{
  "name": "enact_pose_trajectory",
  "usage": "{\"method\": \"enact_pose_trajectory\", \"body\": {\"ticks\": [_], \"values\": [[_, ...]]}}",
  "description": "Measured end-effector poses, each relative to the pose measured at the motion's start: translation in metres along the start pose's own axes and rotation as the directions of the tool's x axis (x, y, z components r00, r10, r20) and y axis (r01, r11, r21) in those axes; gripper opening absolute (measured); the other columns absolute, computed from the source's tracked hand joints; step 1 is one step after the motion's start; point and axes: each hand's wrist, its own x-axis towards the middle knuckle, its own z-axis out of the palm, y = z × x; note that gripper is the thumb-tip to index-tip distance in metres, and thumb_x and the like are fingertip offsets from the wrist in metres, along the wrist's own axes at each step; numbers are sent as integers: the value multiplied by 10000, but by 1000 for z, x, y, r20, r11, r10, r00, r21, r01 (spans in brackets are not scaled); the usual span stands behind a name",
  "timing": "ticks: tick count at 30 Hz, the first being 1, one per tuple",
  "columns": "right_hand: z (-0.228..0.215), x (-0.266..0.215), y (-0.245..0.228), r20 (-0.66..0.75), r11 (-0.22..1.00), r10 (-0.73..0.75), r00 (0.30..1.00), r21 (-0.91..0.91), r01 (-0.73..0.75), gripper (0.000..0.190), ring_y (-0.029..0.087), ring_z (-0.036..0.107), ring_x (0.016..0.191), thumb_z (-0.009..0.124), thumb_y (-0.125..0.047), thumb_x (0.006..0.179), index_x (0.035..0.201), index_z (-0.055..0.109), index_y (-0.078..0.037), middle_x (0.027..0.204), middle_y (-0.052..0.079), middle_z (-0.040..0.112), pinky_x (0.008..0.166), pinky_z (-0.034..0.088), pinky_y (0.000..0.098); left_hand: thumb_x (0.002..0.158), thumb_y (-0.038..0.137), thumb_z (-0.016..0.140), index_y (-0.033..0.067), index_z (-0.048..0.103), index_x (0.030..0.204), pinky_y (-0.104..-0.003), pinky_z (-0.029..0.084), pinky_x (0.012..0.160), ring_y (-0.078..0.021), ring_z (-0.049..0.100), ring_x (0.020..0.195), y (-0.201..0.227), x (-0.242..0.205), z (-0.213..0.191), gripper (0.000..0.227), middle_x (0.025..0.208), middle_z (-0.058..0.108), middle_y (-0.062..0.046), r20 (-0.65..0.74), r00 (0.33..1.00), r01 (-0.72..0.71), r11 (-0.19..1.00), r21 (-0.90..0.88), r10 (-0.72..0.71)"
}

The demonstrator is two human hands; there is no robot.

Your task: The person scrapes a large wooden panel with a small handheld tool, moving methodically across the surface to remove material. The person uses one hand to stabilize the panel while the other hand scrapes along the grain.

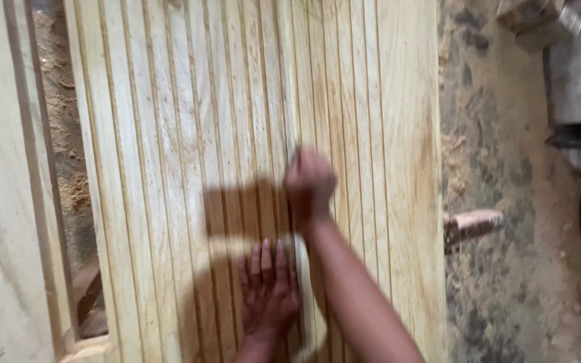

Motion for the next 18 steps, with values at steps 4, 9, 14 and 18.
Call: {"method": "enact_pose_trajectory", "body": {"ticks": [4,9,14,18], "values": [[-47,-82,-10,33,996,-29,999,87,26,158,183,596,569,545,-20,1015,908,660,-27,688,98,624,458,454,311,997,331,504,73,436,1511,-568,198,1215,-315,337,1470,-2,-6,3,579,1536,419,-172,-5,1000,3,998,67,-3],[-13,-45,1,32,997,-46,998,58,44,312,150,412,417,497,39,944,663,511,-97,509,54,463,354,290,313,980,344,511,44,439,1500,-581,210,1195,-346,332,1451,-4,-4,6,604,1513,397,-199,52,999,5,1000,17,-6],[60,62,23,-8,997,-51,999,-63,50,242,82,415,435,466,17,904,742,571,-129,572,-7,510,324,315,256,964,345,525,78,443,1500,-568,207,1211,-319,326,1466,1,-3,8,605,1535,388,-166,48,999,21,998,64,-24],[25,25,16,68,999,9,998,-31,-7,268,156,440,460,480,6,971,755,580,-118,567,46,500,380,346,325,959,326,523,71,436,1499,-555,199,1215,-319,313,1477,-3,-4,2,603,1550,380,-169,27,1000,0,999,53,-1]]}}
